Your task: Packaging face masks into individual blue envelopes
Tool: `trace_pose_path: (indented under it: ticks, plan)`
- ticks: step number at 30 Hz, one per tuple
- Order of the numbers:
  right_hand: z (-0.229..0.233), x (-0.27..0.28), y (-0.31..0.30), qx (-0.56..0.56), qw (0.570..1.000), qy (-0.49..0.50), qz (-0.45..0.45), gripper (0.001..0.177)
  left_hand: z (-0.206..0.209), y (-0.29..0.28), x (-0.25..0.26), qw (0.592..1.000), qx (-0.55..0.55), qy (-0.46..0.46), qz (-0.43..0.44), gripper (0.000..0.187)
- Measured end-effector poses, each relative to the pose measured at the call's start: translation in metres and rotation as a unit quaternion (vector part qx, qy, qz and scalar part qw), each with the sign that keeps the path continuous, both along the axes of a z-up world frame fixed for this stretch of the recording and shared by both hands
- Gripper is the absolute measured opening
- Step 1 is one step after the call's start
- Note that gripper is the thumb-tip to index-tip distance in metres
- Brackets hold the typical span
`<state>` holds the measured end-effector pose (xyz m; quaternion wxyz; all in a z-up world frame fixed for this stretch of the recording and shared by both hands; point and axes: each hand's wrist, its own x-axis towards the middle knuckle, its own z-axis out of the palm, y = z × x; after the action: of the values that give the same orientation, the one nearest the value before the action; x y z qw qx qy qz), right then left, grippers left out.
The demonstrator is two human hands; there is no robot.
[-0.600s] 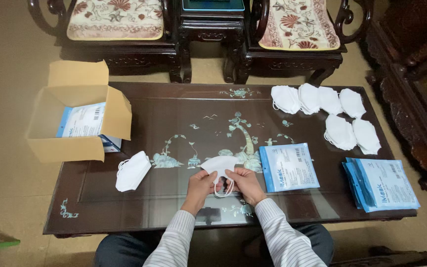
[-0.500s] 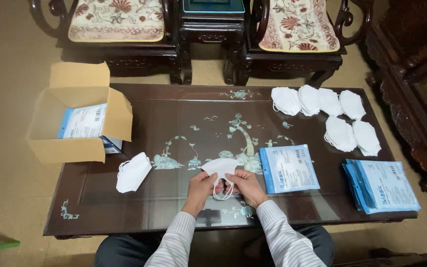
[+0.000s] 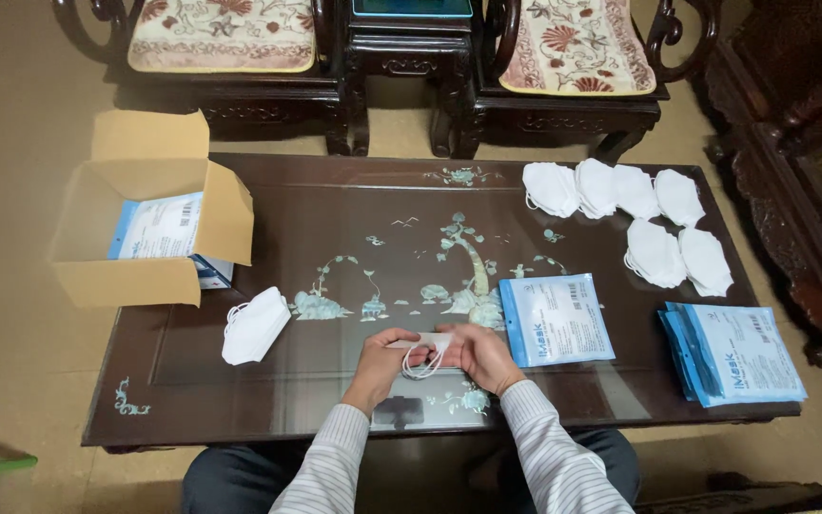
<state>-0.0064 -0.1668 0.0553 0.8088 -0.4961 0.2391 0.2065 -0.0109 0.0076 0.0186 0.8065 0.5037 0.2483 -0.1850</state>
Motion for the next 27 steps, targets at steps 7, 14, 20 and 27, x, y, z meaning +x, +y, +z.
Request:
trace_pose_path:
  ticks: [7, 14, 20, 27]
  plan:
    - [-0.085, 0.012, -0.008, -0.078, 0.996, -0.032, -0.033, 0.031, 0.030, 0.006, -0.003, 0.992, -0.120, 0.014, 0.029, 0.051]
    - [-0.085, 0.009, 0.007, -0.157, 0.979, -0.002, -0.132, 0.032, 0.011, -0.020, -0.008, 0.989, -0.120, 0.042, 0.079, 0.053]
    - [-0.036, -0.002, -0.048, -0.552, 0.795, -0.226, -0.113, 0.027, -0.019, -0.023, -0.001, 0.994, -0.062, 0.065, 0.055, 0.047]
    - [-0.057, -0.011, -0.121, -0.767, 0.584, -0.264, 0.034, 0.057, -0.010, -0.022, -0.002, 0.996, -0.047, 0.062, 0.054, 0.048]
